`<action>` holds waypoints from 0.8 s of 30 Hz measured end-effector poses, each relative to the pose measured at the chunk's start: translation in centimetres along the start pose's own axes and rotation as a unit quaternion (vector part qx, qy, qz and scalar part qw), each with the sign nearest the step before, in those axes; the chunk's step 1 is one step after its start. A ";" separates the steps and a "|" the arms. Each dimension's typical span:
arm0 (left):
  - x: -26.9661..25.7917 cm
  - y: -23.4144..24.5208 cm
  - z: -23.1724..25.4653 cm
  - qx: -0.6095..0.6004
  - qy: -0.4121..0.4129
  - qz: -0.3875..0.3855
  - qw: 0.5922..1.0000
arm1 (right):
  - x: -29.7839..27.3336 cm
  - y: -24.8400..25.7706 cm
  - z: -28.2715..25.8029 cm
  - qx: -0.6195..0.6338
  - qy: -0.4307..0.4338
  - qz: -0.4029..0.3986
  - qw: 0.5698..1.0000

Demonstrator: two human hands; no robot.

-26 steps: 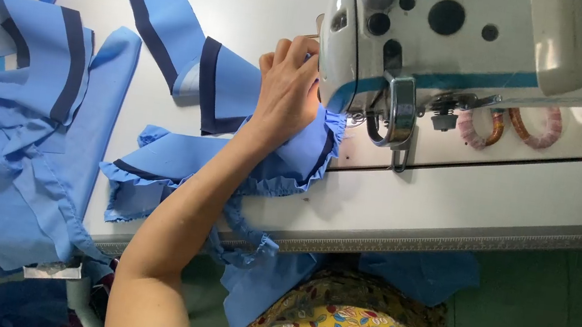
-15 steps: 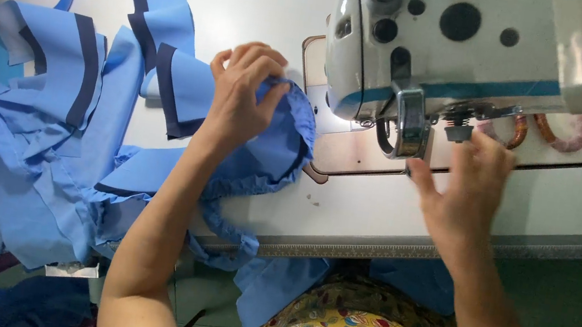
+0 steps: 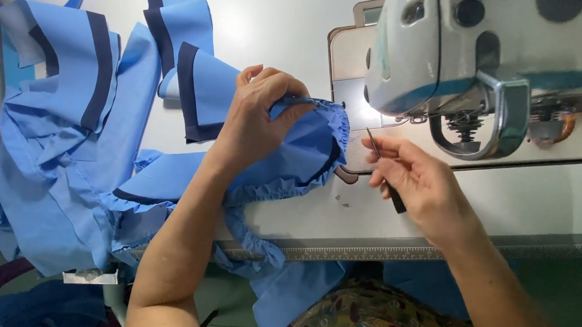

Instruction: Trimming excess threads from blue fabric ruffles using thread nippers.

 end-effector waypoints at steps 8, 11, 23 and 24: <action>0.0 0.4 1.6 -0.024 -0.031 0.001 0.999 | 3.6 -3.1 1.3 0.222 -0.188 -0.027 0.956; -0.1 0.7 1.0 -0.040 -0.022 -0.004 0.999 | 3.6 -3.6 1.1 0.281 -0.202 -0.023 0.938; -0.4 1.0 -3.0 -0.241 0.170 0.004 0.956 | -1.8 -1.9 -4.0 -0.516 0.243 0.212 0.794; -0.4 0.9 -3.1 -0.252 0.170 0.010 0.953 | -1.5 -3.4 -4.8 -0.467 0.273 0.193 0.819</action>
Point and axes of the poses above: each hand's wrist, its own x-axis towards the middle knuckle, its own y-axis out of the back of the hand, z = x × y, the point moved 10 cm from there along x, towards the middle knuckle, and after that the axes turned 5 degrees about -x, right-handed, at the moved point
